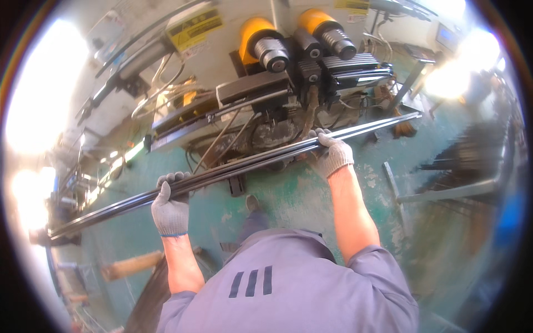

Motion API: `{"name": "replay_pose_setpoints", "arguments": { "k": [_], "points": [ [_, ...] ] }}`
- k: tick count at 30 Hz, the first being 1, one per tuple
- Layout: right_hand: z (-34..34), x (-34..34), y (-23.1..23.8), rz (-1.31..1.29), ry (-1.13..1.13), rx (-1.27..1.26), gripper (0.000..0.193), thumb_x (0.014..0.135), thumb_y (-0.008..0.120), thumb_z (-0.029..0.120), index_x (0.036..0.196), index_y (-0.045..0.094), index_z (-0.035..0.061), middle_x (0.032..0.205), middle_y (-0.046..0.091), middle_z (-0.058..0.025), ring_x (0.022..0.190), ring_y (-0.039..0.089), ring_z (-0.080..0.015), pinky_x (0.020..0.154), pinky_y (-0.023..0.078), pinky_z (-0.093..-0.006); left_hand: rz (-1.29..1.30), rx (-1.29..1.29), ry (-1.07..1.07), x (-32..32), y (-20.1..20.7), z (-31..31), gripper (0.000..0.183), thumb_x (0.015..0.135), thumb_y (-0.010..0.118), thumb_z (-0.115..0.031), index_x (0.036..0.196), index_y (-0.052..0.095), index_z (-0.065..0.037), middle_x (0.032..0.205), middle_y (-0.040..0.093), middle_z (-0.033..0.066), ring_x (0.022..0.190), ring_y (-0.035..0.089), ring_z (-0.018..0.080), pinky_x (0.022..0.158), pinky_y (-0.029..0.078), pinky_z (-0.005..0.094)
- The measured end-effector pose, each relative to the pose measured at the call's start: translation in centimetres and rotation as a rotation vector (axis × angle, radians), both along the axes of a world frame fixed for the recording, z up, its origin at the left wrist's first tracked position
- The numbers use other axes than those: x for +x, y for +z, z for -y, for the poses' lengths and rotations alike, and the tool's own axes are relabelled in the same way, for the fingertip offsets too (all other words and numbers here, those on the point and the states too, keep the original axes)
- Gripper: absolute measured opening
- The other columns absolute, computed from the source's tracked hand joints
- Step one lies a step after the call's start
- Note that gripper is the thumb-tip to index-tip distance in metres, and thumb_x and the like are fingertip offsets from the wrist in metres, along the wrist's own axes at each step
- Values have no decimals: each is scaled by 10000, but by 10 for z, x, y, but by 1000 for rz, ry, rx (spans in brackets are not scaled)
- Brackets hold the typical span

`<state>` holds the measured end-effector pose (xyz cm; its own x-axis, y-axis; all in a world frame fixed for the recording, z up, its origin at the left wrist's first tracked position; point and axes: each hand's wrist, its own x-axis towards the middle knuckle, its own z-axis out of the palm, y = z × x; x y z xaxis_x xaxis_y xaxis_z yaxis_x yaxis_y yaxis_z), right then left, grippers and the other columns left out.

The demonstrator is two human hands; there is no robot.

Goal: The person feeds long metal bars into a metal-forming machine, then picks up processed bars and places them onto a storage rack.

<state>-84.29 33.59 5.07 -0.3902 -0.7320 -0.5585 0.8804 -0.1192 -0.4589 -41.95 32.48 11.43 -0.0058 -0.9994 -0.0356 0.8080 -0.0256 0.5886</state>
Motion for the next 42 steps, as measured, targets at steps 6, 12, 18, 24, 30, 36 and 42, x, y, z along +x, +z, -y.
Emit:
{"name": "replay_pose_setpoints", "arguments": {
  "k": [6, 12, 18, 24, 30, 36, 42],
  "points": [
    [93, -35, 3, -214, -202, -28, 189, 996, 709, 34, 1168, 654, -20, 1042, 735, -168, 950, 733, -310, 858, 654, -480, -123, -37, -83, 83, -16, 111, 225, 1003, 635, -110, 1195, 663, 3, 1172, 704, 144, 1180, 643, 362, 1168, 437, 604],
    [181, -20, 15, -377, -360, -39, 307, 923, 845, 185, 1110, 686, 0, 973, 746, -127, 768, 723, -268, 615, 590, -413, 71, 123, 142, 157, -40, 211, 224, 1037, 630, -133, 1201, 658, 17, 1163, 718, 142, 1150, 680, 319, 1115, 513, 547],
    [235, -33, -12, -690, -114, 254, 125, 997, 699, 155, 1037, 722, 39, 931, 746, -64, 831, 723, -211, 705, 595, -356, 121, 134, 26, 118, -49, 275, 269, 1072, 599, -188, 1181, 688, 42, 1190, 721, 162, 1146, 685, 323, 1103, 531, 488],
    [252, -34, -54, -1177, -6, 284, 249, 981, 591, 124, 1151, 715, -8, 1030, 745, -131, 954, 675, -197, 840, 519, -354, -61, 339, -147, 29, -59, 302, 264, 1074, 582, -185, 1239, 688, -8, 1266, 716, 163, 1239, 651, 357, 1150, 493, 556],
    [259, -34, -72, -1216, 122, 437, 358, 1065, 398, 50, 1281, 683, 64, 1266, 732, -122, 1203, 680, -234, 994, 523, -345, -41, 450, -196, -34, -57, 306, 308, 1092, 556, -196, 1281, 661, 23, 1333, 682, 173, 1270, 626, 347, 1155, 477, 558],
    [269, -26, -62, -1255, 200, 581, 338, 1069, 362, 97, 1185, 671, 25, 1148, 737, -94, 1091, 683, -189, 953, 512, -344, -83, 271, -84, 30, -76, 324, 373, 1105, 508, -251, 1290, 644, 44, 1311, 679, 197, 1284, 613, 364, 1182, 444, 559],
    [279, -29, -94, -807, -186, 230, 227, 1003, 558, 77, 1098, 718, -54, 1016, 761, -173, 914, 724, -233, 804, 539, -358, -7, 340, -46, 30, -91, 328, 392, 1099, 536, -268, 1308, 617, 54, 1313, 676, 203, 1295, 607, 394, 1188, 448, 557]
  ]
}}
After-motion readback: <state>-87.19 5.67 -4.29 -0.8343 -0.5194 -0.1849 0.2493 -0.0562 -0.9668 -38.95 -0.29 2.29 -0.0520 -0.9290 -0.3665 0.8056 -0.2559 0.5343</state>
